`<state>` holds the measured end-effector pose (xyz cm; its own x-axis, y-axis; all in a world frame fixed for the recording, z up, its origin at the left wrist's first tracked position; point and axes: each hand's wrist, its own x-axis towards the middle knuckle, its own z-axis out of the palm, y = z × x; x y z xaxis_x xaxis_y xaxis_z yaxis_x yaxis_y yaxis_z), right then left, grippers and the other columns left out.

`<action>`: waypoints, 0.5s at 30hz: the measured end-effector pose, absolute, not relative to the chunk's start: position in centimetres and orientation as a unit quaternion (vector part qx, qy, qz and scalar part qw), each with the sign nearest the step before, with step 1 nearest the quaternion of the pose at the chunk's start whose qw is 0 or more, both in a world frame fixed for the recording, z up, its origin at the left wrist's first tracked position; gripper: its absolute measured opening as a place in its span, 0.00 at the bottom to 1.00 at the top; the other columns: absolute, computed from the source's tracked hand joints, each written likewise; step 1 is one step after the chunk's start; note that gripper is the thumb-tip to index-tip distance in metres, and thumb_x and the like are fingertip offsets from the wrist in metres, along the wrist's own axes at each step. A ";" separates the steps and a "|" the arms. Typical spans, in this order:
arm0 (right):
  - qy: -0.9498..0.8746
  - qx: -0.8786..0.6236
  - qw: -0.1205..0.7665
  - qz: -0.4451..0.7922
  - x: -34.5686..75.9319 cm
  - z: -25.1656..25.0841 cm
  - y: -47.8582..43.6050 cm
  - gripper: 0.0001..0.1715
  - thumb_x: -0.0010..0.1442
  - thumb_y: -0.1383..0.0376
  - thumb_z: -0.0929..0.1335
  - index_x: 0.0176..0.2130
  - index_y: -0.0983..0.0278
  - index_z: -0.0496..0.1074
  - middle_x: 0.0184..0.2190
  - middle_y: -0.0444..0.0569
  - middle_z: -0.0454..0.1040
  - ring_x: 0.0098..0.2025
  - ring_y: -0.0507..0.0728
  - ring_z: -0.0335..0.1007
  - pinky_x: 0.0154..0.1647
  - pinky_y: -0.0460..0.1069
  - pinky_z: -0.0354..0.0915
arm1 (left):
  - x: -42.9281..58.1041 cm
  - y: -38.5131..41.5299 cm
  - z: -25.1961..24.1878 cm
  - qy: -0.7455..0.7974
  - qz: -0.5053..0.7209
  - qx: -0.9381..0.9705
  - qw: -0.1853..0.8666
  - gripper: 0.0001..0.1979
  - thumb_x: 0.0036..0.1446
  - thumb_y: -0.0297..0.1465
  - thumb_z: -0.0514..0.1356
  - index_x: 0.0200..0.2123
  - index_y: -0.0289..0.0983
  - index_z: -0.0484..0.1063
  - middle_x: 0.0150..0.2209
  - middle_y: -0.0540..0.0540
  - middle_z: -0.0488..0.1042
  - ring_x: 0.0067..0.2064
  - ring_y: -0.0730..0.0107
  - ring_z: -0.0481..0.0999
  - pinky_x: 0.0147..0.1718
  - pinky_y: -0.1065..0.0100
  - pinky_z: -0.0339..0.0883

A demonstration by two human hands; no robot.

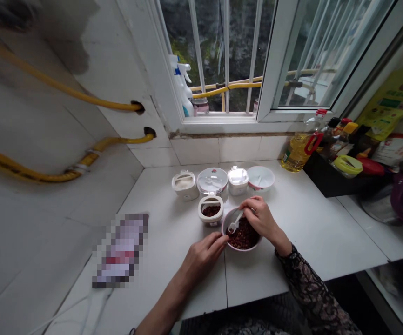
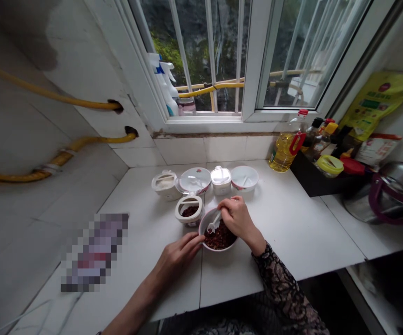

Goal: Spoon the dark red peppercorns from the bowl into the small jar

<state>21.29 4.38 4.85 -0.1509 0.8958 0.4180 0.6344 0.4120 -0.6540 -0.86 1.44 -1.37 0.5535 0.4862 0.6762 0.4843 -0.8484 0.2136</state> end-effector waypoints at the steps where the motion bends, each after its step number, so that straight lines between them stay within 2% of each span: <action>1: -0.733 -0.520 0.405 0.168 21.4 4.9 4.4 0.13 0.55 0.73 0.61 0.28 0.60 0.72 0.28 0.44 0.78 0.34 0.55 0.72 0.50 0.55 0.59 | -0.9 1.5 -1.4 0.274 0.386 0.881 0.002 0.10 0.68 0.26 0.50 0.47 0.36 0.69 0.38 0.44 0.76 0.36 0.74 0.79 0.33 0.78 0.73; 6: -0.709 -0.546 0.418 0.154 21.4 4.8 4.4 0.12 0.53 0.72 0.62 0.27 0.60 0.72 0.27 0.44 0.78 0.34 0.56 0.70 0.51 0.56 0.59 | -0.8 1.5 -1.3 0.271 0.385 0.882 0.009 0.10 0.68 0.26 0.50 0.48 0.36 0.69 0.38 0.44 0.76 0.36 0.74 0.79 0.33 0.78 0.73; 10: -0.680 -0.557 0.435 0.196 21.3 4.8 4.4 0.13 0.53 0.71 0.61 0.26 0.60 0.72 0.20 0.42 0.74 0.31 0.56 0.70 0.49 0.55 0.61 | -0.8 1.4 -1.3 0.274 0.383 0.882 0.008 0.10 0.68 0.27 0.50 0.47 0.36 0.70 0.38 0.44 0.76 0.36 0.74 0.79 0.33 0.78 0.73; 12: -0.657 -0.563 0.449 0.225 21.2 5.0 4.4 0.12 0.53 0.70 0.61 0.25 0.60 0.72 0.18 0.42 0.72 0.27 0.55 0.69 0.45 0.53 0.63 | -0.8 1.4 -1.3 0.273 0.382 0.883 0.007 0.10 0.69 0.26 0.50 0.47 0.36 0.70 0.38 0.44 0.76 0.36 0.73 0.79 0.33 0.77 0.73; 15: -0.609 -0.564 0.479 0.286 21.1 5.2 4.4 0.10 0.52 0.68 0.62 0.26 0.61 0.71 0.18 0.41 0.71 0.24 0.54 0.68 0.33 0.49 0.64 | -0.8 1.4 -1.3 0.272 0.385 0.882 0.011 0.10 0.68 0.27 0.50 0.47 0.36 0.70 0.38 0.43 0.76 0.36 0.73 0.79 0.33 0.77 0.73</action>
<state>21.11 4.41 5.21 0.0951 0.9608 0.2606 0.4122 0.2002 -0.8888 -0.77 1.45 -1.31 0.5562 0.4883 0.6725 0.4717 -0.8517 0.2283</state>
